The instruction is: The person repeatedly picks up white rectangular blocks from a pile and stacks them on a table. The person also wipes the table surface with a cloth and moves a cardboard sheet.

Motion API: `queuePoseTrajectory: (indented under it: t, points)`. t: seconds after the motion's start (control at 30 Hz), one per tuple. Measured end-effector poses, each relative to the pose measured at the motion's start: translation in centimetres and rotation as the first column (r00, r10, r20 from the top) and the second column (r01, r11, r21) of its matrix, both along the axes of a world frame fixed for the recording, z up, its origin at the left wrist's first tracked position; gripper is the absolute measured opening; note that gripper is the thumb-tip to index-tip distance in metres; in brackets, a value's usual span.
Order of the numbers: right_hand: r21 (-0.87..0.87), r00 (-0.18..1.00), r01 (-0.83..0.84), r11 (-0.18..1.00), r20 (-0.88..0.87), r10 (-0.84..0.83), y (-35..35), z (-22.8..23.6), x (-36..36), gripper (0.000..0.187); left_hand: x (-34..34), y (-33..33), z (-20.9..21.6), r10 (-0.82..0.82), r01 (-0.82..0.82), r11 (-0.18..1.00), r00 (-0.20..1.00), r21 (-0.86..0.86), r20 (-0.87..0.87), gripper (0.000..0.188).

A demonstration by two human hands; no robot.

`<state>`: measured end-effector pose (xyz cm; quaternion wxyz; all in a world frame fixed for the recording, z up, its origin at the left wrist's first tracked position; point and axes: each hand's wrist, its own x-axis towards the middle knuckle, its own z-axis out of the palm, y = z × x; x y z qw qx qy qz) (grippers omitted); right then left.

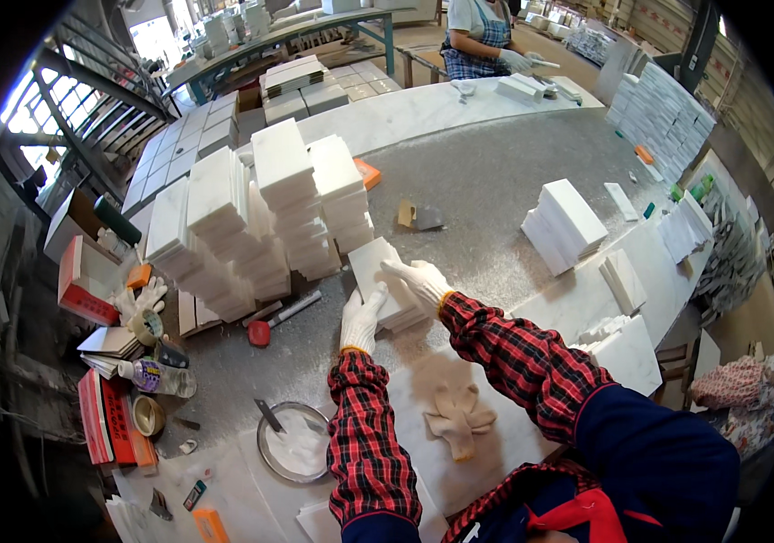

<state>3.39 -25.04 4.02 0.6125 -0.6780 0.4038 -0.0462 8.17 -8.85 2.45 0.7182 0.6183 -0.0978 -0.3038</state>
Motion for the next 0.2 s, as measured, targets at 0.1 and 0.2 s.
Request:
queuePoseTrajectory:
  t: [0.1, 0.2]
  points:
    - [0.191, 0.982, -0.159, 0.969, 0.129, 0.136, -0.6, 1.0, -0.9, 0.082, 0.6, -0.2, -0.9, -0.024, 0.022, 0.999, 0.999, -0.037, -0.039, 0.055]
    - [0.046, 0.963, -0.268, 0.962, -0.014, 0.268, -0.4, 1.5, 0.0, 0.063, 1.5, -0.1, -2.5, -0.005, -0.001, 0.998, 0.996, -0.069, -0.092, 0.062]
